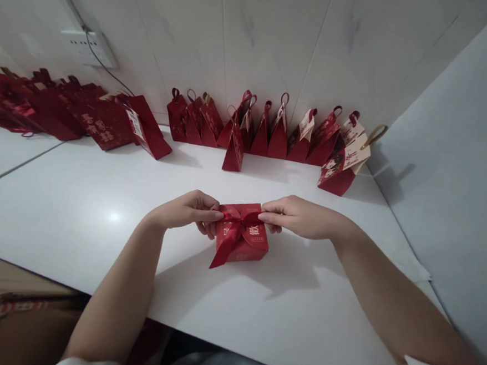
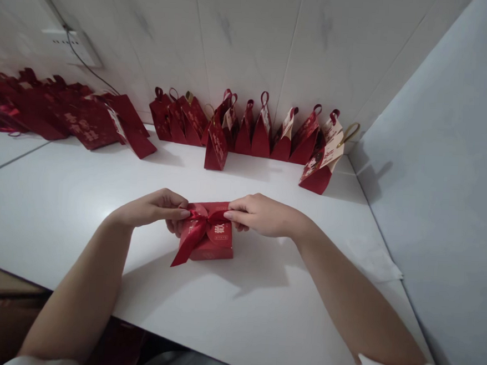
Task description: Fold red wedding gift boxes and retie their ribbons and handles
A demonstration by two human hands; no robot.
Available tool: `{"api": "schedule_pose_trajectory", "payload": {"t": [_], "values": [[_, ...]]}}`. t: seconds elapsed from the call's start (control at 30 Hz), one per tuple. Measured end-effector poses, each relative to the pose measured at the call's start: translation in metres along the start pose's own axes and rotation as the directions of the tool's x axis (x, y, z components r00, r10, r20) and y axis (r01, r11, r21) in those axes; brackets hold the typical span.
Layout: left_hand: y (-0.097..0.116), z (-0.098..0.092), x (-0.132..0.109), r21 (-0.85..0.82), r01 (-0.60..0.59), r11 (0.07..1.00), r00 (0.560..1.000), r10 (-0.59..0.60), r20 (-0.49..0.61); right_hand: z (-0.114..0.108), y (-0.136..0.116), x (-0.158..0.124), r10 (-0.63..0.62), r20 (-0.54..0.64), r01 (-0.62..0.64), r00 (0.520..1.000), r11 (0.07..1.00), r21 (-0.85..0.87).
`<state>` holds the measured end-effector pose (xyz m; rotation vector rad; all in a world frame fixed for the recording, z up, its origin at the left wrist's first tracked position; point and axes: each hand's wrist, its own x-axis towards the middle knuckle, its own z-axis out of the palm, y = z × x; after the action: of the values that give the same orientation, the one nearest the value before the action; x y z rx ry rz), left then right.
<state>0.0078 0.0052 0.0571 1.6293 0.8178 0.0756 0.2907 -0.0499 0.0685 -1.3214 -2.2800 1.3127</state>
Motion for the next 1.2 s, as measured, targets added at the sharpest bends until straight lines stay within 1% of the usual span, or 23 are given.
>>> {"api": "schedule_pose_trajectory", "payload": {"t": [0.4,0.67,0.73,0.83,0.9,1.03,1.2], "values": [[-0.001,-0.001,0.001,0.06,-0.045,0.997,0.999,0.044,0.02,0.0,0.002,0.001,0.019,-0.025,-0.02,1.0,0.997,-0.074],[-0.001,-0.003,0.0,0.097,-0.067,0.993,0.997,0.069,-0.02,0.001,-0.002,-0.002,-0.002,-0.077,-0.008,0.997,0.992,-0.126],[-0.001,-0.003,0.001,0.089,-0.073,0.993,0.995,0.079,-0.058,0.001,-0.004,-0.003,-0.01,-0.107,-0.004,0.994,0.991,-0.131],[-0.002,-0.002,0.003,0.047,-0.094,0.994,0.983,0.101,-0.156,0.002,-0.006,-0.003,-0.019,-0.17,-0.002,0.985,0.992,-0.125],[-0.004,-0.002,0.004,0.011,-0.104,0.995,0.976,0.104,-0.19,0.001,-0.005,-0.002,-0.021,-0.194,-0.001,0.981,0.994,-0.114],[-0.007,-0.003,0.008,-0.042,-0.058,0.997,0.983,0.05,-0.179,-0.001,0.001,0.002,-0.012,-0.151,0.004,0.988,0.998,-0.055],[-0.01,-0.006,0.007,-0.016,-0.033,0.999,0.986,0.03,-0.165,-0.003,0.006,0.005,-0.015,-0.11,0.012,0.994,0.999,-0.035]]}}
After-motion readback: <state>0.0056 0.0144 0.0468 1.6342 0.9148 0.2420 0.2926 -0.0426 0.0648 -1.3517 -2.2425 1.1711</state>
